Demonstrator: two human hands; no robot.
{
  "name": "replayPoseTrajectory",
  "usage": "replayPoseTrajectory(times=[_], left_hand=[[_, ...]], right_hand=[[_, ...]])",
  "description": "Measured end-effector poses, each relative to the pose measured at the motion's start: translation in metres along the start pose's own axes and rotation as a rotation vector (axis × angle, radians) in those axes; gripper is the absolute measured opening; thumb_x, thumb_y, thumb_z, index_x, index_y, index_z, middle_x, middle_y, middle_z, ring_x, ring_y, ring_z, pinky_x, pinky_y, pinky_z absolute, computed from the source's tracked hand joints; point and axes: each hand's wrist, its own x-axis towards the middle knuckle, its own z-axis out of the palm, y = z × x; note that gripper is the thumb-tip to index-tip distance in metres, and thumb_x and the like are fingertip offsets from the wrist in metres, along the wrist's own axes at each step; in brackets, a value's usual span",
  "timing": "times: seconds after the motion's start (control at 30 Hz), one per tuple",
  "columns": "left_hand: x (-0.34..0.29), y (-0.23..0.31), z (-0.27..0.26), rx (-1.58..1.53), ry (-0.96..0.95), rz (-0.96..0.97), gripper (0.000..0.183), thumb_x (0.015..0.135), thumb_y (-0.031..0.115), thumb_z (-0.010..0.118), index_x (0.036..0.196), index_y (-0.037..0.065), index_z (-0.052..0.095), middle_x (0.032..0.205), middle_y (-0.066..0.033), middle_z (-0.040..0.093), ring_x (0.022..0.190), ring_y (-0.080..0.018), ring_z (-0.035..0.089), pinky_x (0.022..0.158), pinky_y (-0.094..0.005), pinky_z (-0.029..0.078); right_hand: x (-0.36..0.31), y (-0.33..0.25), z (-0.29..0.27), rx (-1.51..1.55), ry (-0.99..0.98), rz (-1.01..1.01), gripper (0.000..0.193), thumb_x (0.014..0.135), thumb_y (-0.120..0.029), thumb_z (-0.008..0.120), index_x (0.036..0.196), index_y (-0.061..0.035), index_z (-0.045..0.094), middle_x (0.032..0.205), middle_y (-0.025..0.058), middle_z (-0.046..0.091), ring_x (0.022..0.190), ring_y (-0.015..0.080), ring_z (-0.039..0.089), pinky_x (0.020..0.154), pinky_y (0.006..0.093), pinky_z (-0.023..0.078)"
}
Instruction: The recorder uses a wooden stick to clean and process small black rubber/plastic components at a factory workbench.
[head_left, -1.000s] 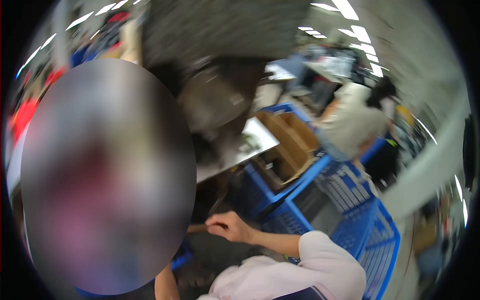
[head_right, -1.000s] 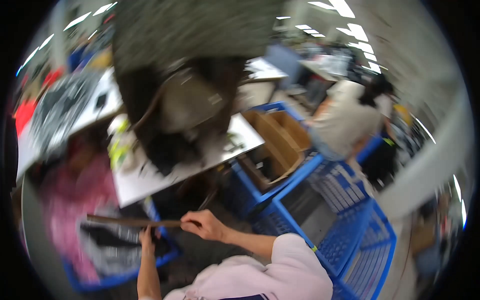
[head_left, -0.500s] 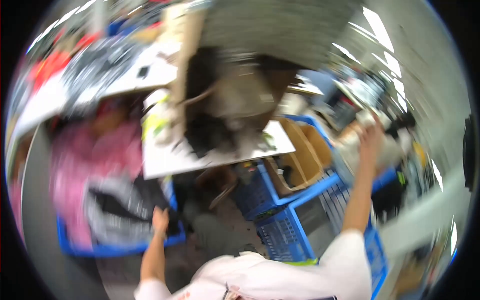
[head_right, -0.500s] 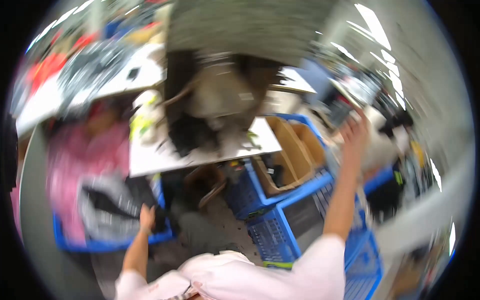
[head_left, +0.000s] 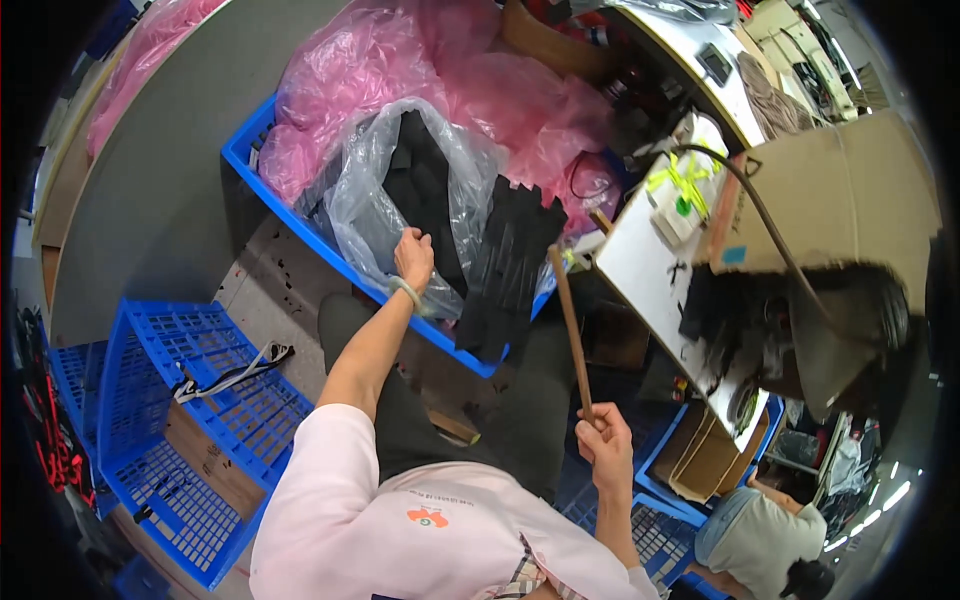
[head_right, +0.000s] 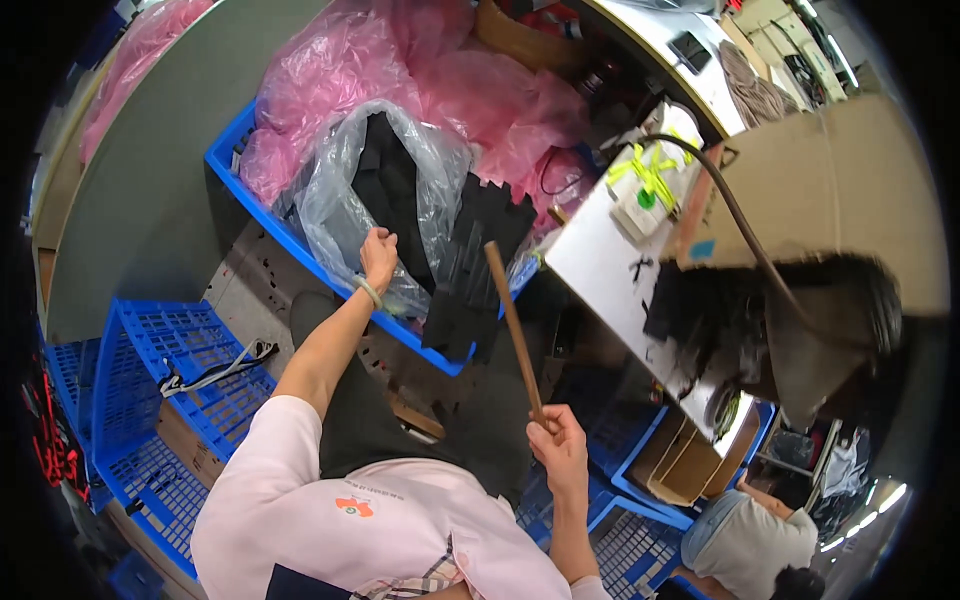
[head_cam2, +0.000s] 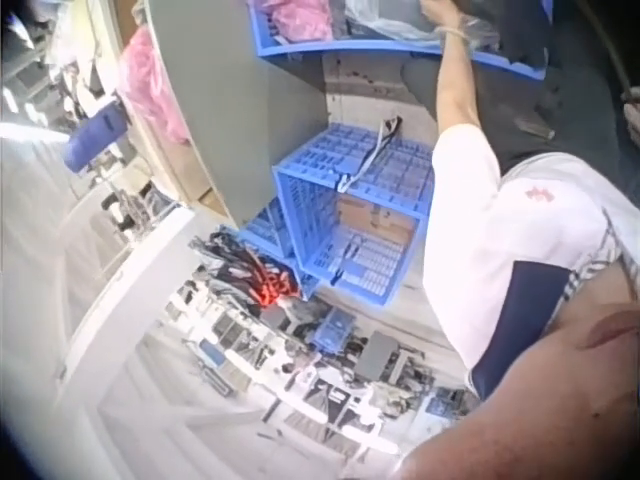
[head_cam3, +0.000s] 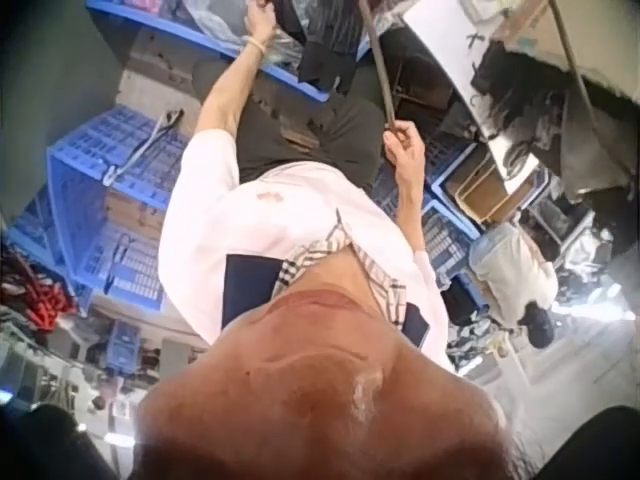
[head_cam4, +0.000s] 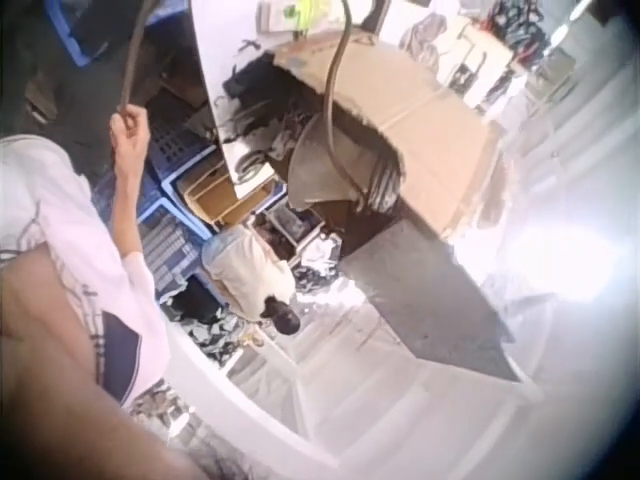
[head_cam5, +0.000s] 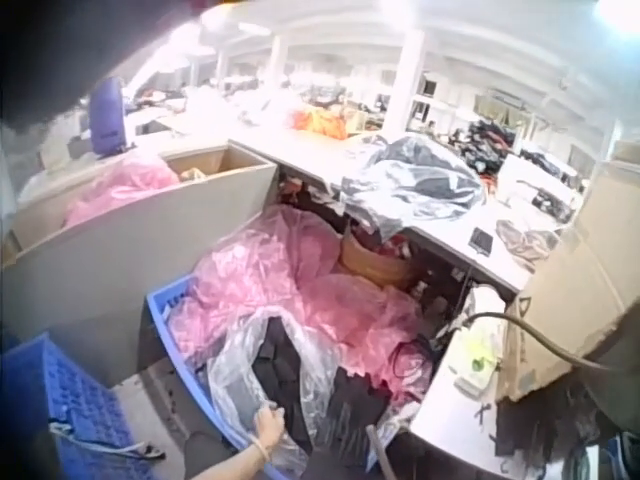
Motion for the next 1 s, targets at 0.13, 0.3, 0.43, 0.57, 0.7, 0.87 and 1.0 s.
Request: replayPoseTrajectory(times=[0.13, 0.3, 0.43, 0.57, 0.7, 0.87, 1.0], left_hand=[[0.045, 0.030, 0.017, 0.162, 0.272, 0.235, 0.043, 0.081, 0.019, 0.063, 0.118, 0.006, 0.045, 0.102, -0.0194, 0.054, 0.090, -0.0381, 0.058, 0.073, -0.0464, 0.047], [0.089, 0.054, 0.032, 0.580, 0.074, 0.524, 0.029, 0.076, 0.008, 0.064, 0.099, 0.007, 0.047, 0.099, -0.0156, 0.045, 0.096, -0.0349, 0.052, 0.070, -0.0452, 0.050], [0.104, 0.047, 0.032, 0.639, 0.048, 0.715, 0.014, 0.074, 0.006, 0.062, 0.083, 0.001, 0.052, 0.094, -0.0162, 0.047, 0.091, -0.0332, 0.050, 0.075, -0.0423, 0.048], [0.092, 0.060, -0.018, 0.405, 0.263, 0.805, 0.016, 0.079, 0.012, 0.060, 0.084, -0.001, 0.052, 0.084, -0.0180, 0.050, 0.085, -0.0349, 0.049, 0.075, -0.0417, 0.039], [-0.005, 0.113, -0.075, -0.467, -0.052, 0.296, 0.021, 0.091, 0.019, 0.057, 0.088, 0.000, 0.047, 0.082, -0.0115, 0.052, 0.069, -0.0164, 0.056, 0.062, -0.0302, 0.048], [-0.117, 0.157, -0.132, -0.753, -0.344, 0.486, 0.015, 0.093, 0.013, 0.054, 0.091, 0.002, 0.045, 0.086, -0.0052, 0.048, 0.068, -0.0098, 0.055, 0.058, -0.0252, 0.051], [-0.197, 0.168, -0.155, -0.799, -0.620, 0.453, 0.012, 0.092, 0.008, 0.054, 0.092, 0.001, 0.044, 0.094, -0.0068, 0.046, 0.069, -0.0116, 0.055, 0.060, -0.0259, 0.052]], right_hand=[[0.020, -0.003, 0.004, -0.103, 0.053, 0.091, 0.012, 0.083, -0.011, 0.065, 0.087, -0.0031, 0.056, 0.063, -0.0047, 0.050, 0.051, 0.0010, 0.040, 0.045, 0.0169, 0.027], [0.042, 0.003, 0.006, -0.132, 0.099, 0.114, 0.011, 0.083, -0.010, 0.065, 0.084, -0.0044, 0.056, 0.062, -0.0045, 0.051, 0.050, 0.0014, 0.041, 0.045, 0.0159, 0.029], [0.046, 0.006, 0.007, -0.152, 0.115, 0.090, 0.012, 0.084, -0.012, 0.065, 0.084, -0.0038, 0.056, 0.063, -0.0035, 0.052, 0.053, 0.0022, 0.044, 0.048, 0.0172, 0.033], [0.031, 0.008, 0.011, -0.138, 0.102, -0.003, 0.013, 0.084, -0.012, 0.065, 0.082, -0.0026, 0.056, 0.064, -0.0018, 0.054, 0.054, 0.0038, 0.048, 0.050, 0.0180, 0.037], [0.019, -0.006, 0.018, -0.239, 0.071, -0.185, 0.014, 0.081, -0.011, 0.064, 0.079, 0.0003, 0.058, 0.066, 0.0034, 0.058, 0.061, 0.0101, 0.058, 0.057, 0.0231, 0.045], [0.043, -0.066, 0.065, -0.178, -0.029, -0.542, 0.019, 0.081, -0.012, 0.068, 0.094, 0.0012, 0.064, 0.075, 0.0010, 0.062, 0.071, 0.0049, 0.053, 0.065, 0.0211, 0.043], [0.030, -0.070, 0.085, -0.175, -0.029, -0.600, 0.018, 0.080, -0.014, 0.069, 0.089, 0.0004, 0.063, 0.067, -0.0029, 0.052, 0.061, 0.0037, 0.040, 0.054, 0.0217, 0.032]])
